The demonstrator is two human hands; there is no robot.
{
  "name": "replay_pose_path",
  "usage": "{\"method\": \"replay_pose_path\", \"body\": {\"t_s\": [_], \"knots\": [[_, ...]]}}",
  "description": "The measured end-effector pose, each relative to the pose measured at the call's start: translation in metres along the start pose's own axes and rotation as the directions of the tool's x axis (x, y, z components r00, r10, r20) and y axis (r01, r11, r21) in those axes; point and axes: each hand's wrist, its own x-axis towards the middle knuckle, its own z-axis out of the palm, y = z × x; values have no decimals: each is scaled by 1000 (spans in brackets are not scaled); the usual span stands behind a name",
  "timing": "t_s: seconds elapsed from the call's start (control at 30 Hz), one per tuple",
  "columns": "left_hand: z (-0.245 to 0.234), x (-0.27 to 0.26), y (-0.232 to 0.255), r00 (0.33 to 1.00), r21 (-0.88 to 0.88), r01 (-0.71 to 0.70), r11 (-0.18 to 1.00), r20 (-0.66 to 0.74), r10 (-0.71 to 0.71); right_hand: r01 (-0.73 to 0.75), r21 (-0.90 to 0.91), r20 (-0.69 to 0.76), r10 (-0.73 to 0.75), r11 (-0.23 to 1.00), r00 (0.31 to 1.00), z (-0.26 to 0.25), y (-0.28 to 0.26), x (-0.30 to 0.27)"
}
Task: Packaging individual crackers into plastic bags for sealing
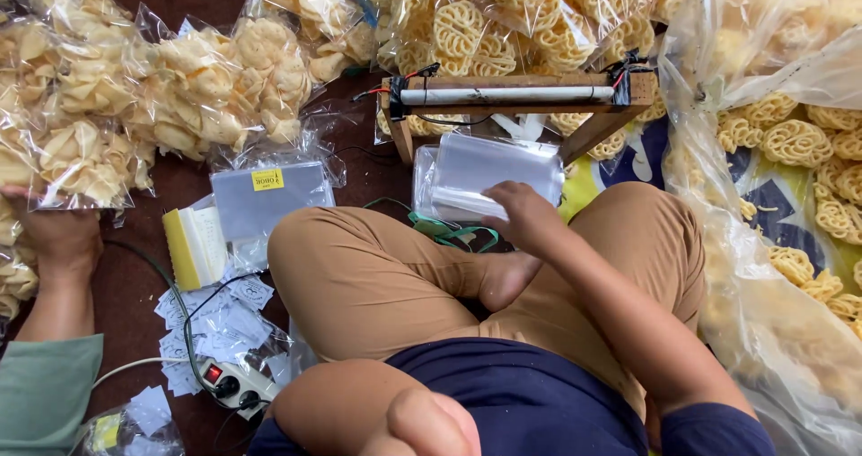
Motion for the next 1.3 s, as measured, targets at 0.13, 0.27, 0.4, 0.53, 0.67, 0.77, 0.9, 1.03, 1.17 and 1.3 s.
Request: {"method": "replay_pose_path", "body": {"t_s": [0.13, 0.27, 0.4, 0.53, 0.67, 0.77, 0.9, 1.03, 1.17, 1.3], "knots": [[-40, 12, -5, 1000, -184, 15, 983, -17, -19, 157, -599, -54, -236, 785, 970, 53, 76, 30], [-67, 18, -12, 963, -244, 90, 966, 268, -22, 247, -757, -92, -473, 605, 876, 57, 78, 24], [17, 27, -52, 895, 375, -69, 925, 433, -109, 204, -689, -123, -389, 695, 913, 52, 78, 21], [358, -119, -293, 776, 848, -477, 231, 530, -341, 118, -595, -153, -256, 795, 954, 49, 66, 24], [460, -139, -335, 736, 783, -618, -75, 542, -406, 61, -454, -200, -168, 889, 965, 33, 48, 19], [473, -132, -291, 628, 633, -773, 43, 753, 196, 105, -350, -378, -243, 931, 893, -13, 15, 1], [512, -161, -188, 824, 658, -565, 498, 484, 295, 125, 185, -477, -22, 975, 879, -66, -39, -55], [554, -187, -158, 889, 606, -411, 681, 430, 154, 268, -38, -624, -232, 963, 747, -73, -49, -75], [570, -214, -200, 894, 521, 176, 835, 270, -357, 365, -74, -672, -317, 928, 669, -53, -80, -98], [592, -228, -184, 762, 436, 294, 850, 430, -485, 288, 80, -696, -153, 954, 702, -69, -46, -133]]}}
